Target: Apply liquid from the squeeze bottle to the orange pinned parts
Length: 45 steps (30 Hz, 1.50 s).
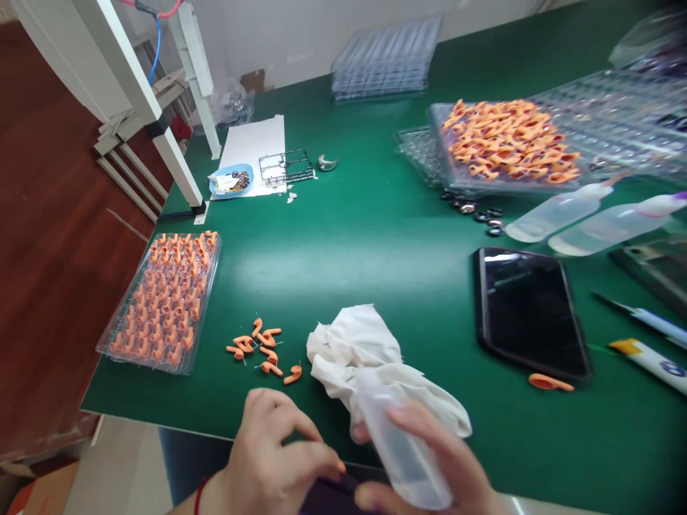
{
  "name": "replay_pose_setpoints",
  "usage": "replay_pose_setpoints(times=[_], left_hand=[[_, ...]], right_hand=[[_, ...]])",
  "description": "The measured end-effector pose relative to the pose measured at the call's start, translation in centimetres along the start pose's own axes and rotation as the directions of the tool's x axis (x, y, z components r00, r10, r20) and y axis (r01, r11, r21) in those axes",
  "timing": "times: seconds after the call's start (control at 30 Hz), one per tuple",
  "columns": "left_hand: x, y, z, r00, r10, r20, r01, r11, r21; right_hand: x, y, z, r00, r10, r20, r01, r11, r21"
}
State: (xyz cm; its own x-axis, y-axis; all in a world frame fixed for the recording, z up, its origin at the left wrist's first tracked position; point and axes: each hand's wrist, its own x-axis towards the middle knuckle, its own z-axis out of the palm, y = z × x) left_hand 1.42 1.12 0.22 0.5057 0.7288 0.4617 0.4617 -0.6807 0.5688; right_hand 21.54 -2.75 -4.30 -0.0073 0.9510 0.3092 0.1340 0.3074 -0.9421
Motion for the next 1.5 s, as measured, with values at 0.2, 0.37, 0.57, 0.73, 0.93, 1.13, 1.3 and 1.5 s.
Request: replay_pose_setpoints(times=[0.2,0.37,0.57,0.73,0.93,1.13,1.3,1.5], left_hand=[[0.9,-0.6,0.7,0.991,-0.057,-0.119,0.077,0.982,0.172],[0.9,-0.4,1.7,0.989,-0.036,-0.142,0.068,0.973,0.22],[1.3,0.2,2.0,0.988,0.019,-0.15,0.009,0.982,0.187],[1.1,0.4,1.8,0.985,0.026,-0.172,0.0,0.989,0.15],[0.7,0.1,1.6,0.978,-0.025,-0.205,0.046,0.994,0.098],[0.8,0.0,1.1,0.976,-0.03,-0.215,0.048,0.996,0.078],[0.8,0.0,0.7,0.977,-0.034,-0.212,0.054,0.995,0.089],[0.8,-0.1,0.5,0.974,-0.043,-0.221,0.064,0.994,0.09]], right_hand=[[1.5,2.0,0.1,0.987,-0.049,-0.154,0.016,0.978,-0.207],[0.5,1.8,0.9,0.966,0.067,-0.248,-0.109,0.981,-0.159],[0.4,1.3,2.7,0.96,0.103,-0.259,-0.123,0.99,-0.062],[1.1,2.3,2.2,0.938,0.157,-0.308,-0.179,0.983,-0.046],[1.1,2.7,0.8,0.925,0.204,-0.322,-0.229,0.973,-0.042],[1.5,1.6,1.0,0.925,0.179,-0.336,-0.208,0.977,-0.053],[1.3,1.6,1.1,0.937,0.15,-0.315,-0.177,0.982,-0.058],[0.4,2.2,0.6,0.943,0.151,-0.296,-0.178,0.982,-0.066]])
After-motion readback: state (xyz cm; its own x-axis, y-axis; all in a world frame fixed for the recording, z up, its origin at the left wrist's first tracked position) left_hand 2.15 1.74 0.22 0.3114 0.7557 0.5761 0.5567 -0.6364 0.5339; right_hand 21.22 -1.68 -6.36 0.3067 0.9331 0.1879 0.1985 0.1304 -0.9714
